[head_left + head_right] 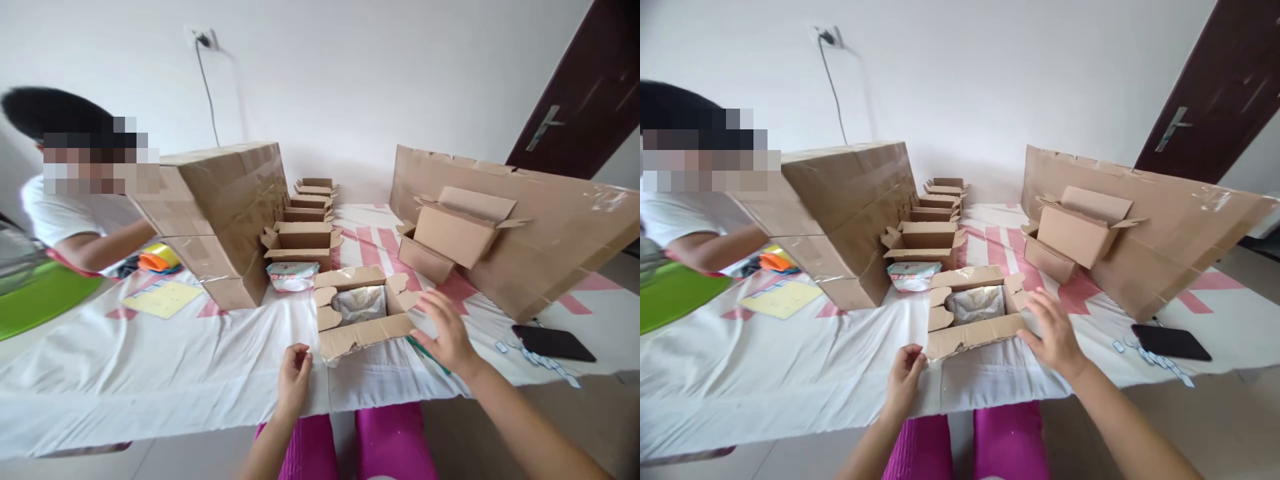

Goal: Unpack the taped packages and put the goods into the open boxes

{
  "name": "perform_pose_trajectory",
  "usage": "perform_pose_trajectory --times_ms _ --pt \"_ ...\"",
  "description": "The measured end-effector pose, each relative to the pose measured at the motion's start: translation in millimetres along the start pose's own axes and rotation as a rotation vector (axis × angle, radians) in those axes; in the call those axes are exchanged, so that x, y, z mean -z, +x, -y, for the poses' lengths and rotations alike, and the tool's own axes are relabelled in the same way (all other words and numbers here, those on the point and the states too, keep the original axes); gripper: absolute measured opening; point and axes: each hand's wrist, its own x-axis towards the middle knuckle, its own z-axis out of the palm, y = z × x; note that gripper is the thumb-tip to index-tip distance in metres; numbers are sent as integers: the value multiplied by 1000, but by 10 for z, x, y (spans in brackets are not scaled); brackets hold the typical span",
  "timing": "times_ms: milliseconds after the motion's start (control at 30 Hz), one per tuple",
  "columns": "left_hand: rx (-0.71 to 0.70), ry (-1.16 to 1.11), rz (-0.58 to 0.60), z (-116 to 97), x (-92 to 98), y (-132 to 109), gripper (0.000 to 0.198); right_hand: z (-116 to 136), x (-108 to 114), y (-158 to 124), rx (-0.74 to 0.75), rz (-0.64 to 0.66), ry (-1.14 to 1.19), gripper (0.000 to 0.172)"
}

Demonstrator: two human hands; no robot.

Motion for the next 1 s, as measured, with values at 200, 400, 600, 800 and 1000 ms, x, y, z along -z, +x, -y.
perform_pose_trajectory --times_ms 200,400,600,800,1000 --pt "-60 -47 -136 -169 184 -39 30 728 -507 44 201 334 -96 25" --pt "-621 138 87 -871 249 -373 15 946 -698 -127 241 294 -66 6" --pt "-848 773 629 -1113 -142 -620 73 1137 -743 -235 253 192 23 28" --pt "-847 949 426 -938 -168 -460 85 1201 -683 -268 165 266 33 20" --pt "-785 976 417 -1055 96 80 84 1254 -686 -278 127 325 -33 22"
